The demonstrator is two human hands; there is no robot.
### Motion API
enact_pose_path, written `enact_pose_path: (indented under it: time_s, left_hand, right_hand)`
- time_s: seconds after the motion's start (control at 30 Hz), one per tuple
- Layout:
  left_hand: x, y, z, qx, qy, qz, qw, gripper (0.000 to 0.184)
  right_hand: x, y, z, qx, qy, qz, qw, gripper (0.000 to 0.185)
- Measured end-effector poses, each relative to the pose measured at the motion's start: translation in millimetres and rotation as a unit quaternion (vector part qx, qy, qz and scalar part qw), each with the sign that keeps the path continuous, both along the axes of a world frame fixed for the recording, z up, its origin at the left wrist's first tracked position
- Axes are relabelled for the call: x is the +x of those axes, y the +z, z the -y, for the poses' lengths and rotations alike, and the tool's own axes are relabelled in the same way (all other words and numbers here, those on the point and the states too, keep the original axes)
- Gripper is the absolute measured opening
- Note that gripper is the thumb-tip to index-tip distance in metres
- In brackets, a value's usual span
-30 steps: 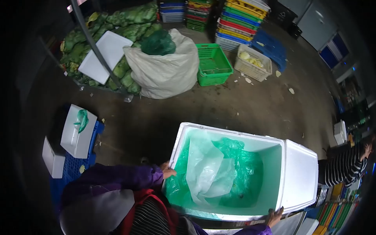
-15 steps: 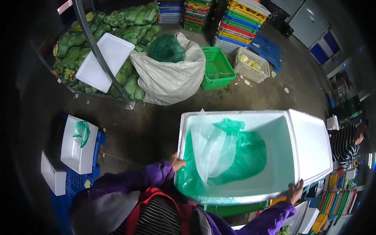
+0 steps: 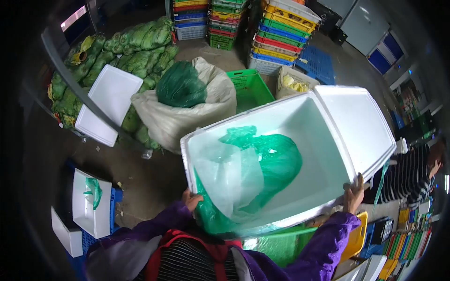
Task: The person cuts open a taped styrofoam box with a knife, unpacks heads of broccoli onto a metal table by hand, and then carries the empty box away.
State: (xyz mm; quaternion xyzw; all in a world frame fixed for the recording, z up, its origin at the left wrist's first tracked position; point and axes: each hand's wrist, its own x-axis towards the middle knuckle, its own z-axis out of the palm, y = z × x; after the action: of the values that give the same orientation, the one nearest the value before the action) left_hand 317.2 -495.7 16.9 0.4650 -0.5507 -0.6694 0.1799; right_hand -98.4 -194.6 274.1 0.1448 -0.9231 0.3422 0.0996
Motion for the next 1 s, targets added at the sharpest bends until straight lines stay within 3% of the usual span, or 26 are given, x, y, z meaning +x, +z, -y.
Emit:
enact_pose_path:
  time_s: [0.03,0.1,0.17,0.27,0.33,0.47,0.6,0.67,0.73,0.83,1.0]
  left_hand:
    - [-27,18,7,-0.003,0.027,-0.048,0.998,0.042]
    - [-69,44,22,0.008,0.018,0.015,1.000,0.042]
    - [-108,22,31,0.017,0.034,0.018,0.999,0.039]
    - [-192,57,37,0.208,0.172,0.030,0.963,0.040]
    - [-228,4,25,0.229,0.216,-0.004,0.949,0.048]
    - [-336,34,48,0.353,0.270,-0.094,0.891,0.051]
    - [-437,38,77,0.422,0.308,-0.123,0.844,0.054]
    - [-483,30,83,0.462,0.330,-0.098,0.817,0.050]
    - [-512,18,100,0.485,0.346,-0.064,0.800,0.046]
    - [-550,-31,54,0.461,0.408,-0.156,0.773,0.047]
    - [-628,-61,59,0.118,0.330,-0.055,0.935,0.051]
  right_hand:
    - [-35,-6,21,0.046,0.007,-0.063,0.997,0.069]
    - [-100,8,65,0.054,0.066,-0.089,0.992,0.067]
    - [-147,35,130,0.070,0.080,-0.107,0.989,0.065]
    - [-214,74,221,0.085,0.121,-0.092,0.985,0.064]
    - [-252,89,264,0.079,0.170,-0.127,0.974,0.065]
    - [-338,104,384,0.042,0.297,-0.143,0.943,0.067]
    - [-414,86,494,0.047,0.421,-0.170,0.890,0.065]
    - [-430,75,558,0.102,0.435,-0.151,0.882,0.062]
    - [-457,43,615,0.081,0.488,-0.144,0.857,0.061]
    - [-473,19,648,0.096,0.500,-0.126,0.852,0.062]
    - [-546,-77,754,0.019,0.614,-0.092,0.783,0.062]
